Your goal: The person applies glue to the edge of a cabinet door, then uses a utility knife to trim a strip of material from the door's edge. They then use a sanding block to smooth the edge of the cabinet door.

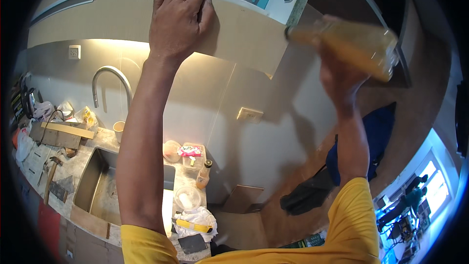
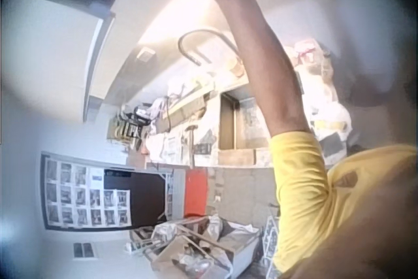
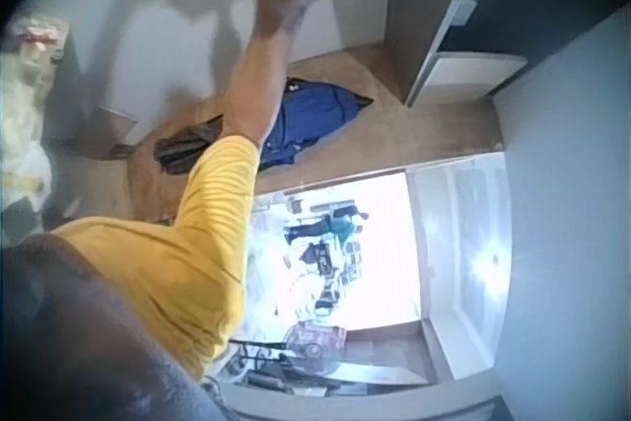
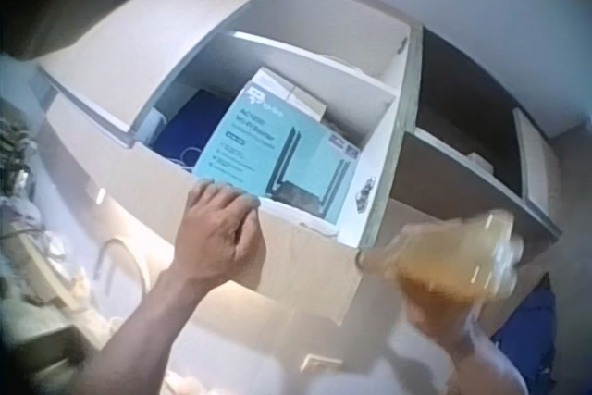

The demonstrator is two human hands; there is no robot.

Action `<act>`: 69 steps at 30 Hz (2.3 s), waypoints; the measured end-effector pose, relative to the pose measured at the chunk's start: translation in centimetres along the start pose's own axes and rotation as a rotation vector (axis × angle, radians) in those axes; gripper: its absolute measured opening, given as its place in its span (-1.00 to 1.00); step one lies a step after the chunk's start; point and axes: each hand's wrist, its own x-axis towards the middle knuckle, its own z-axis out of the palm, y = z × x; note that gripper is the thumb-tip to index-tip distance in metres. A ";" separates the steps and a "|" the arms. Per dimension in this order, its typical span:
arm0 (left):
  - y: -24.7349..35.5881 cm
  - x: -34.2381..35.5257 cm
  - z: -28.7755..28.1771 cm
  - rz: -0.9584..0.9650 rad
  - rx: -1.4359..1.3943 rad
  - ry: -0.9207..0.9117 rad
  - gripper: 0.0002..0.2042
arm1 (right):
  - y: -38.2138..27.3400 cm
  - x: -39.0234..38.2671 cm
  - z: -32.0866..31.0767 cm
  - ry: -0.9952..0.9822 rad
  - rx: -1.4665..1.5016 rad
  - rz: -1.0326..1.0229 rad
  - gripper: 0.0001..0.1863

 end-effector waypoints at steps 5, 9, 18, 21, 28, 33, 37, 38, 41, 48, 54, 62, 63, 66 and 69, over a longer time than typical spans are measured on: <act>-0.1 0.1 0.1 0.008 -0.004 0.027 -0.79 | 6.4 5.6 3.4 0.337 0.257 0.245 -0.70; -0.2 -0.1 -0.1 0.013 0.006 0.017 -0.79 | 3.3 4.1 1.0 0.090 -0.008 0.448 -0.69; -0.1 0.1 0.2 0.013 -0.019 0.042 -0.79 | 4.7 3.8 1.1 0.115 -0.061 0.028 -0.66; -0.7 -0.1 0.3 0.030 -0.031 0.035 -0.79 | 4.1 3.5 1.6 0.134 0.072 0.097 -0.56; 0.2 -0.1 -0.4 -0.099 -0.165 -0.227 -0.68 | 0.9 -10.4 -5.2 0.154 0.701 0.966 -0.66; -3.5 -2.5 -7.5 0.356 0.150 -0.262 -0.46 | -11.4 -21.1 -8.1 0.335 1.161 1.609 -0.44; -1.5 -9.1 -15.8 0.069 0.227 -0.463 -0.65 | -23.9 -29.8 -8.6 0.161 1.685 2.613 -0.78; -2.2 -12.6 -18.7 -0.110 0.237 -0.491 -0.71 | -26.2 -28.1 -8.1 0.051 1.619 2.629 -0.73; -0.1 -24.0 -27.7 -0.700 0.456 -0.682 -0.71 | -30.1 -24.6 -6.9 -0.440 2.014 2.530 -0.65; 14.8 -43.0 -37.0 -1.202 0.819 -0.654 -0.69 | -41.1 -26.6 6.8 -0.617 2.592 2.953 -0.74; 13.5 -45.4 -34.2 -1.148 1.210 -0.617 -0.52 | -50.4 -20.2 19.0 -0.604 3.192 2.951 -0.68; 10.5 -47.4 -31.6 -1.374 1.423 -0.886 -0.49 | -50.0 -14.3 30.0 0.140 3.118 2.659 -0.73; 11.1 -47.1 -31.6 -1.382 1.432 -0.885 -0.49 | -49.9 -14.5 29.0 0.276 3.034 2.646 -0.73; 11.0 -46.3 -31.3 -1.354 1.420 -0.924 -0.51 | -51.8 -21.0 28.1 0.309 3.022 2.843 -0.75; 10.5 -46.1 -31.4 -1.345 1.416 -0.929 -0.52 | -52.2 -24.5 27.4 0.188 2.399 3.311 -0.76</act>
